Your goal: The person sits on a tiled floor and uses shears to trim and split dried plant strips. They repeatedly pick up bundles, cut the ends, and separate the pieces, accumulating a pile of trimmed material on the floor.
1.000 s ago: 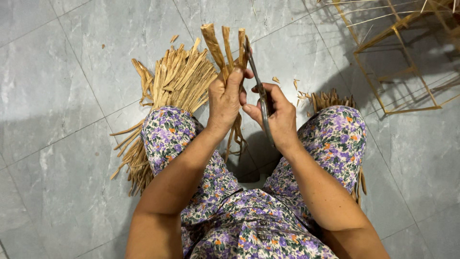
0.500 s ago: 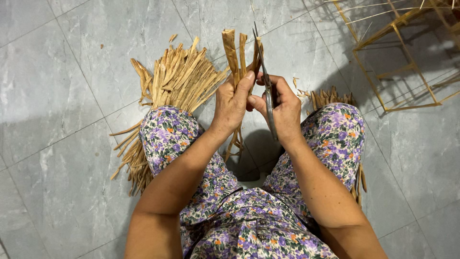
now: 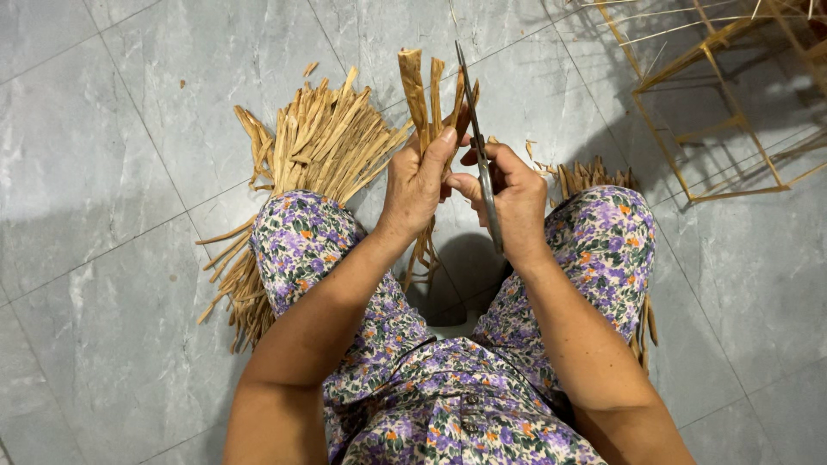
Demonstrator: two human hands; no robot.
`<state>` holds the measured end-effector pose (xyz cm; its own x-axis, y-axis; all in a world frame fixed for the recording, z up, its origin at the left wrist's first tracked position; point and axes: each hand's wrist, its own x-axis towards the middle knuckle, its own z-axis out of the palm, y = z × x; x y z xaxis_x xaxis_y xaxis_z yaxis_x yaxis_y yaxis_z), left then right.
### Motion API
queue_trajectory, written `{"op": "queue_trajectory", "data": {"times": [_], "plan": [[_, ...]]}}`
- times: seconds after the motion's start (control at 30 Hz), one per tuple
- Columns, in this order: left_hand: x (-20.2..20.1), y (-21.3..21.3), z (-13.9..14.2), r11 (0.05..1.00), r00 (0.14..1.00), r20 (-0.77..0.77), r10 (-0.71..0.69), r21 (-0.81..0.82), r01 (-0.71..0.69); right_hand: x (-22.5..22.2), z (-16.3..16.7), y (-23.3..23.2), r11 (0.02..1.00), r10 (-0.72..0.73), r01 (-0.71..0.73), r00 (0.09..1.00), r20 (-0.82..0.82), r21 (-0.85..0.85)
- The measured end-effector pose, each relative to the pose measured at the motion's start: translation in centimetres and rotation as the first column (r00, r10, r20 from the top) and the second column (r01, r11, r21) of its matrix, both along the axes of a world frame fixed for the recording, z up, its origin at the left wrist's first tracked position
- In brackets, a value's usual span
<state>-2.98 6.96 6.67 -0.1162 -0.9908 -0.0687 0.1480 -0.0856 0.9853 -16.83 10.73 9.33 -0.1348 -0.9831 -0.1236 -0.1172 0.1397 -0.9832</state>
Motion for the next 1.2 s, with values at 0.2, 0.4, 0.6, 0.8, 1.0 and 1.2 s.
{"op": "queue_trajectory", "data": {"times": [0.2, 0.4, 0.6, 0.8, 1.0, 1.2], "plan": [[0.0, 0.1, 0.4, 0.998, 1.0, -0.012, -0.02, -0.055, 0.02, -0.7, -0.9, -0.4, 0.976, 0.098, -0.12, 0.987, -0.128, -0.183], [-0.3, 0.3, 0.4, 0.996, 0.999, -0.003, -0.05, -0.08, 0.05, -1.2, -0.9, -0.5, 0.986, 0.069, -0.092, 0.984, -0.162, -0.14], [-0.3, 0.3, -0.3, 0.998, 0.997, 0.027, -0.067, -0.018, 0.068, -1.0, -1.0, -0.4, 0.99, 0.008, -0.016, 0.999, -0.053, -0.137], [-0.1, 0.2, 0.0, 0.99, 0.991, -0.014, -0.137, -0.021, 0.136, -1.6, -0.9, 0.1, 0.979, 0.011, -0.022, 0.998, -0.058, -0.203], [0.5, -0.1, -0.4, 0.995, 0.997, -0.018, -0.079, -0.068, 0.078, -0.9, -0.9, 0.8, 0.977, 0.135, -0.157, 0.979, -0.151, -0.144], [0.8, -0.6, -1.6, 0.999, 0.994, 0.106, -0.032, 0.026, 0.029, -0.6, -1.0, 0.6, 0.984, 0.146, -0.163, 0.968, -0.206, -0.068]]}}
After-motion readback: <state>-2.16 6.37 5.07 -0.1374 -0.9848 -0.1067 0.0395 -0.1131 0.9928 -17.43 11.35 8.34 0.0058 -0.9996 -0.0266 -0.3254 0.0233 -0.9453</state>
